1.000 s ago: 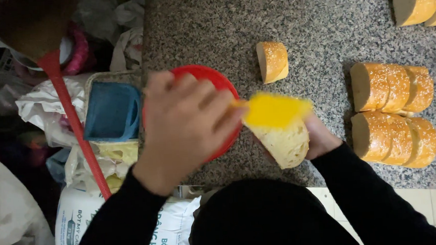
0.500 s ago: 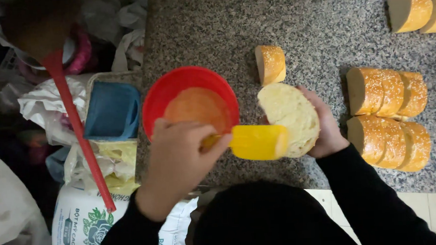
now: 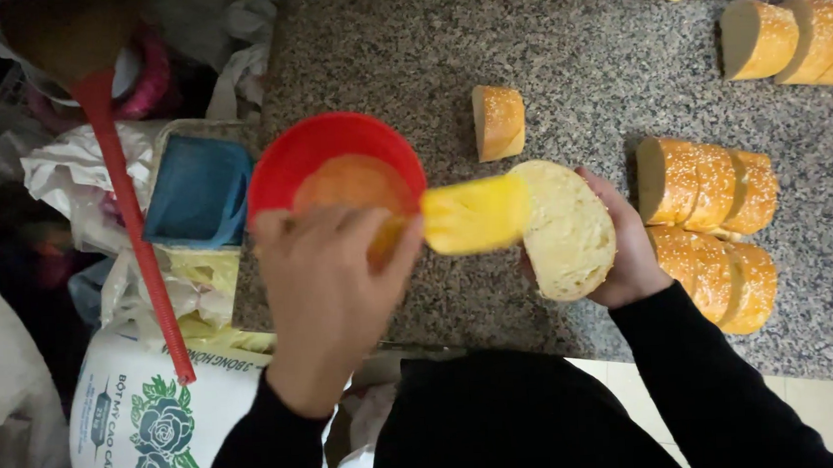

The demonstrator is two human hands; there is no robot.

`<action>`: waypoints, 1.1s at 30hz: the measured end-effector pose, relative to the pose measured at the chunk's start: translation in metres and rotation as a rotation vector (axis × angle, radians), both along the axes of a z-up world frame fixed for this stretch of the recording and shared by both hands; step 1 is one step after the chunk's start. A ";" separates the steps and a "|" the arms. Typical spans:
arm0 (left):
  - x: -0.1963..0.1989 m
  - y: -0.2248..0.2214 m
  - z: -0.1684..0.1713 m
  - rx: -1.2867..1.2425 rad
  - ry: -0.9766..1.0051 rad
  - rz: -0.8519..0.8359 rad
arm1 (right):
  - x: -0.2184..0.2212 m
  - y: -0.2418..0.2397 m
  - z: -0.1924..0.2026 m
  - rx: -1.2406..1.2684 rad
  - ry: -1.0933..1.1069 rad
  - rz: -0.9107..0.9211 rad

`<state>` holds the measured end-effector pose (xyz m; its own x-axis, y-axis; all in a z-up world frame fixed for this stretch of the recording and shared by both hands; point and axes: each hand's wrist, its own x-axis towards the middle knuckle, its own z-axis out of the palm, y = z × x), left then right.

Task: Coating slices of bread with a liquid mixture using a spatula in a bakery setting.

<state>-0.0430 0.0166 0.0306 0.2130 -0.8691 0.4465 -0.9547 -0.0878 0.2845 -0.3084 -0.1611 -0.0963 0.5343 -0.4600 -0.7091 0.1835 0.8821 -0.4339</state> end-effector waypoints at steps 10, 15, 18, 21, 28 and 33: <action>-0.031 -0.003 -0.010 0.250 0.133 0.093 | -0.029 -0.006 -0.002 0.086 -0.140 -0.055; -0.056 -0.001 -0.025 0.392 0.324 -0.095 | -0.029 -0.007 -0.002 -0.059 -0.085 -0.145; -0.037 0.010 -0.034 0.515 0.302 -0.054 | -0.037 -0.014 -0.018 -0.120 -0.197 -0.155; -0.030 0.017 -0.036 0.497 0.312 0.019 | -0.032 -0.018 -0.030 -0.136 0.050 -0.242; -0.019 0.030 -0.051 0.388 0.254 0.070 | -0.006 0.013 -0.061 -0.797 0.117 -0.202; 0.004 0.042 -0.037 0.478 0.364 0.099 | -0.043 0.019 -0.127 -1.134 0.390 0.098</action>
